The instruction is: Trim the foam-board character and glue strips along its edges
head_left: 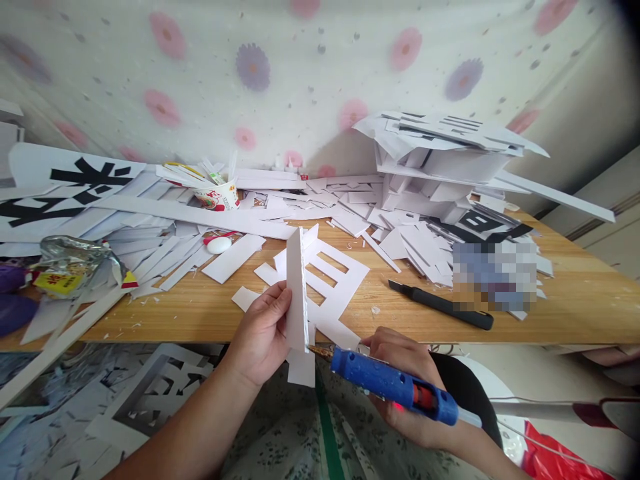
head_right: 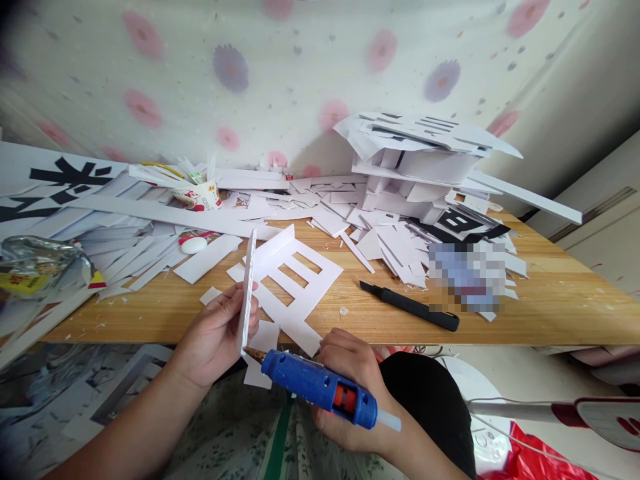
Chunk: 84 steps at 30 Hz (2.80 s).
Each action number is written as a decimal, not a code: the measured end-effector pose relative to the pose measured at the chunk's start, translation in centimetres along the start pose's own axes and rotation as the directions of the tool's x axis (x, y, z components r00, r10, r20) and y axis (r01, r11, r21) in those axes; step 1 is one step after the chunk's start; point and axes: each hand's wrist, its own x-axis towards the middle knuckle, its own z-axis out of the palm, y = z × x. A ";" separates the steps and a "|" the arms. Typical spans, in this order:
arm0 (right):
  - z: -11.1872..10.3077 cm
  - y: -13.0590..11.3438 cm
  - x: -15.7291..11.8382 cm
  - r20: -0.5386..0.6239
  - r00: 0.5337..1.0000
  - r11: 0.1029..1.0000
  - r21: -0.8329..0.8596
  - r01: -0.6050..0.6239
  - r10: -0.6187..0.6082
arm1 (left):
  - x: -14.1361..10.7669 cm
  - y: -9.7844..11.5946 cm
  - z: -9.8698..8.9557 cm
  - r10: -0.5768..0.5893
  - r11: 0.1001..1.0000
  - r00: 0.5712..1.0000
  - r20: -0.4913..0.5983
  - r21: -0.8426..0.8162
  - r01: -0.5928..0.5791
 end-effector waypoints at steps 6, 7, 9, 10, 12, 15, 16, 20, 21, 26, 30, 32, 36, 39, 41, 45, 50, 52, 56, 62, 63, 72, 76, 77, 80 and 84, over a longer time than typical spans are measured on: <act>-0.1 0.1 -0.4 0.025 0.999 0.994 0.098 -0.037 0.035 | -0.2 0.0 0.2 0.005 1.000 1.000 -0.005 -0.024 -0.005; -0.1 0.0 -0.4 0.023 0.999 0.995 0.092 -0.033 0.031 | -0.2 0.0 0.3 0.008 1.000 1.000 -0.012 -0.028 -0.008; -0.3 -0.2 -0.4 0.021 0.999 0.996 0.080 -0.028 0.027 | -0.2 0.0 0.4 0.011 0.999 1.000 -0.027 -0.034 -0.012; -0.4 -0.3 -0.4 0.026 0.999 0.997 0.076 -0.034 0.032 | -0.2 -0.1 0.5 0.013 0.999 0.999 -0.035 -0.035 -0.014; -0.5 -0.4 -0.6 0.040 0.998 0.996 0.070 -0.051 0.048 | -0.3 -0.1 0.6 0.018 0.999 0.999 -0.050 -0.033 -0.020; -0.7 -0.3 -1.0 0.063 0.997 0.997 0.055 -0.054 0.050 | -0.4 -0.2 0.7 0.031 0.999 0.997 -0.071 -0.017 -0.032; -0.7 -0.2 -1.1 0.066 0.997 0.997 0.053 -0.048 0.045 | -0.4 -0.2 0.7 0.035 0.999 0.996 -0.081 -0.004 -0.035; -0.9 -0.2 -1.4 0.047 0.998 0.997 0.070 -0.039 0.036 | -0.7 -0.2 1.5 0.048 0.998 0.993 -0.108 0.041 -0.043; -1.0 -0.4 -1.3 0.039 0.999 0.995 0.089 -0.040 0.037 | -0.7 -0.2 1.7 0.047 0.998 0.993 -0.112 0.042 -0.043; -1.9 0.1 -1.8 -0.036 0.998 0.973 0.229 -0.041 0.051 | -0.8 -0.3 2.7 0.024 0.999 0.991 -0.135 0.038 -0.019; -2.7 3.5 -3.1 -0.266 0.944 0.917 0.392 -0.078 0.194 | 0.1 -0.3 2.9 0.049 0.963 0.995 -0.088 0.268 -0.024; -3.3 5.7 -3.4 -0.409 0.855 0.848 0.526 -0.066 0.320 | 0.9 -0.1 2.9 0.095 0.866 0.995 -0.038 0.496 -0.063; -4.3 8.4 -2.8 -0.519 0.729 0.770 0.638 -0.018 0.446 | 3.1 0.6 3.7 0.160 0.467 0.977 0.139 0.862 -0.198; -4.6 9.0 -2.2 -0.530 0.688 0.761 0.647 -0.049 0.495 | 4.5 0.9 5.3 0.135 0.118 0.960 0.244 0.958 -0.261; -4.4 9.1 -2.2 -0.520 0.682 0.770 0.630 -0.101 0.515 | 5.0 0.8 6.4 0.116 -0.117 0.961 0.250 0.965 -0.236; -4.0 9.4 -2.7 -0.495 0.690 0.799 0.566 -0.206 0.528 | 5.8 0.2 7.6 0.097 -0.371 0.967 0.236 0.910 -0.185; -4.4 9.3 -2.9 -0.465 0.700 0.787 0.573 -0.230 0.543 | 6.5 -0.4 7.5 0.072 -0.467 0.963 0.260 0.862 -0.198; -4.5 9.2 -2.8 -0.457 0.701 0.783 0.576 -0.236 0.548 | 6.8 -0.6 7.4 0.065 -0.489 0.964 0.258 0.851 -0.194; -4.5 9.0 -2.8 -0.452 0.703 0.783 0.571 -0.246 0.550 | 7.1 -1.1 7.5 0.045 -0.520 0.963 0.268 0.829 -0.206; -4.4 9.1 -2.9 -0.451 0.696 0.778 0.577 -0.251 0.559 | 7.0 -1.8 7.9 0.050 -0.540 0.959 0.278 0.816 -0.208; -4.4 9.1 -2.9 -0.456 0.700 0.784 0.571 -0.245 0.550 | 7.0 -1.9 7.9 0.050 -0.553 0.959 0.280 0.807 -0.207; -4.6 9.0 -3.0 -0.445 0.728 0.802 0.548 -0.239 0.521 | 7.2 -2.2 7.8 0.052 -0.594 0.959 0.279 0.781 -0.195; -4.6 9.2 -3.1 -0.450 0.736 0.814 0.532 -0.233 0.505 | 7.2 -2.2 7.9 0.044 -0.600 0.961 0.275 0.776 -0.194; -4.5 9.2 -3.1 -0.453 0.737 0.818 0.526 -0.233 0.502 | 7.2 -2.2 7.9 0.044 -0.601 0.960 0.275 0.775 -0.195; -4.6 9.2 -3.1 -0.455 0.732 0.823 0.509 -0.252 0.506 | 7.3 -2.3 7.9 0.043 -0.602 0.961 0.274 0.775 -0.194; -4.6 9.1 -3.1 -0.460 0.732 0.827 0.502 -0.253 0.503 | 7.3 -2.3 7.8 0.038 -0.597 0.959 0.282 0.776 -0.204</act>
